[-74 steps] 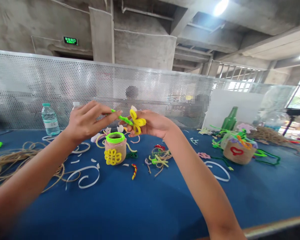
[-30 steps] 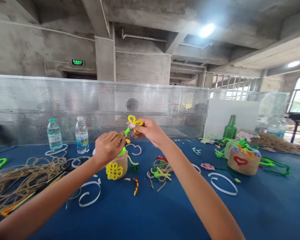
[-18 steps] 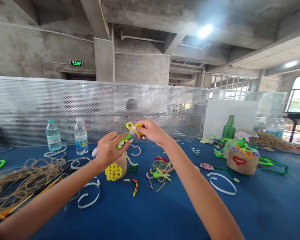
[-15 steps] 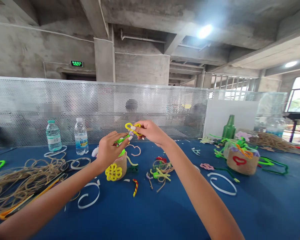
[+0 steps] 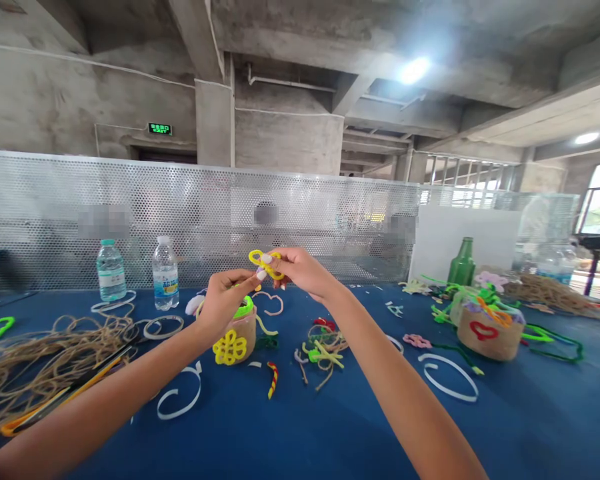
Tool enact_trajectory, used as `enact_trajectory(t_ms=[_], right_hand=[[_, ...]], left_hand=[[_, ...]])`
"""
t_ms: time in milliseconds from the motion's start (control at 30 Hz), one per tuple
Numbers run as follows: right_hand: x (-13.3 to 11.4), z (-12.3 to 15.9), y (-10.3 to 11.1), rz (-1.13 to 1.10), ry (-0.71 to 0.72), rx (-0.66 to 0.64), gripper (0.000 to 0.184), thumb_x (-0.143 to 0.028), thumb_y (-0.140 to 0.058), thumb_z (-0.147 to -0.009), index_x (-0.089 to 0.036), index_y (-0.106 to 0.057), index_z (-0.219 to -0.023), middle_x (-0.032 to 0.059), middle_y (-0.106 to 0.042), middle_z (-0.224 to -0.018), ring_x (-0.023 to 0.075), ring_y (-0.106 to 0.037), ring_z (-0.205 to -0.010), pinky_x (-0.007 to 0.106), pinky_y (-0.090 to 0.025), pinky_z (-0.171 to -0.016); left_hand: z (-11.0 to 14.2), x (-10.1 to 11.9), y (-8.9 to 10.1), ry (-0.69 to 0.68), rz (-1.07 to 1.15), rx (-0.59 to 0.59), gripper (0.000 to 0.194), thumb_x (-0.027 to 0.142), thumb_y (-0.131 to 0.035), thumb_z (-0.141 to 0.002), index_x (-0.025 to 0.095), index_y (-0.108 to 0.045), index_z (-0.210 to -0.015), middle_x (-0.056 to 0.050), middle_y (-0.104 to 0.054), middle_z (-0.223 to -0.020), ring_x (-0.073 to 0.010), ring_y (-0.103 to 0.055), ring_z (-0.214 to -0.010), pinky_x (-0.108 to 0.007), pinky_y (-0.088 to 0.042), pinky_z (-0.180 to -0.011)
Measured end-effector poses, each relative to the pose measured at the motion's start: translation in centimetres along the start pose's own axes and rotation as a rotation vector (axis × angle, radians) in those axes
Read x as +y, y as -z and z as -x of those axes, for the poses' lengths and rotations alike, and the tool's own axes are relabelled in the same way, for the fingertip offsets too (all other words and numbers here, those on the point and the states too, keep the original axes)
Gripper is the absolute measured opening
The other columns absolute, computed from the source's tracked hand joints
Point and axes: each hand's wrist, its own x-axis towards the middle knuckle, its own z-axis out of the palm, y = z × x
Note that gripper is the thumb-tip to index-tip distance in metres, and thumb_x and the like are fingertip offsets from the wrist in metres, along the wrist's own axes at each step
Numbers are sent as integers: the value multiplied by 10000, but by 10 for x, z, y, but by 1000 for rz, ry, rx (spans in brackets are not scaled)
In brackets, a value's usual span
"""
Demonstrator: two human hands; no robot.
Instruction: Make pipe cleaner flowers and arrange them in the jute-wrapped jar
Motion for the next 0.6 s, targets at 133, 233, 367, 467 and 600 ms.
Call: enact_trajectory(t_ms=[133,233,367,467,600], right_hand=[[-1,1,-3,-1,-9,-25,267,-393,-756,-666,-168,-615,-695,-6,-550,-592,95,-494,-546,260,-374,-534],[-4,2,-7,35,-4,16,241,-330,-786,-618,-173,-604,-642,-16,-534,-563,90,-464,-539,264,-363,-540],[-7,3,-14,13,-6,99,247,-312,-776,-590,-184,-566,-567,-35,-488,-523,82,-415,-505,272,-328,-522],[-9,2,-20,7,9,156,265,-298,-769,-578,-184,-534,-532,-38,-467,-509,77,-402,-483,275,-305,-509],[-9,1,-21,32,1,159,241,-276,-771,-568,-178,-555,-528,-37,-473,-514,75,-407,-478,273,-292,-503]], left_hand=[[1,2,1,-86,2,7,251,385,-695,-682,134,-694,-670,36,-418,-493,-56,-273,-466,-208,-206,-436],[0,0,3,-170,-64,-4,231,371,-670,-711,146,-693,-662,37,-397,-486,-66,-272,-473,-212,-210,-435],[-2,-5,6,-275,-167,-4,201,337,-652,-735,155,-693,-659,20,-443,-518,-81,-329,-502,-222,-254,-455],[0,-7,6,-314,-215,20,201,322,-636,-758,156,-686,-656,27,-428,-515,-81,-336,-504,-229,-272,-474],[7,-14,1,-306,-249,103,239,348,-601,-803,145,-672,-698,44,-360,-513,-80,-320,-499,-226,-263,-467]])
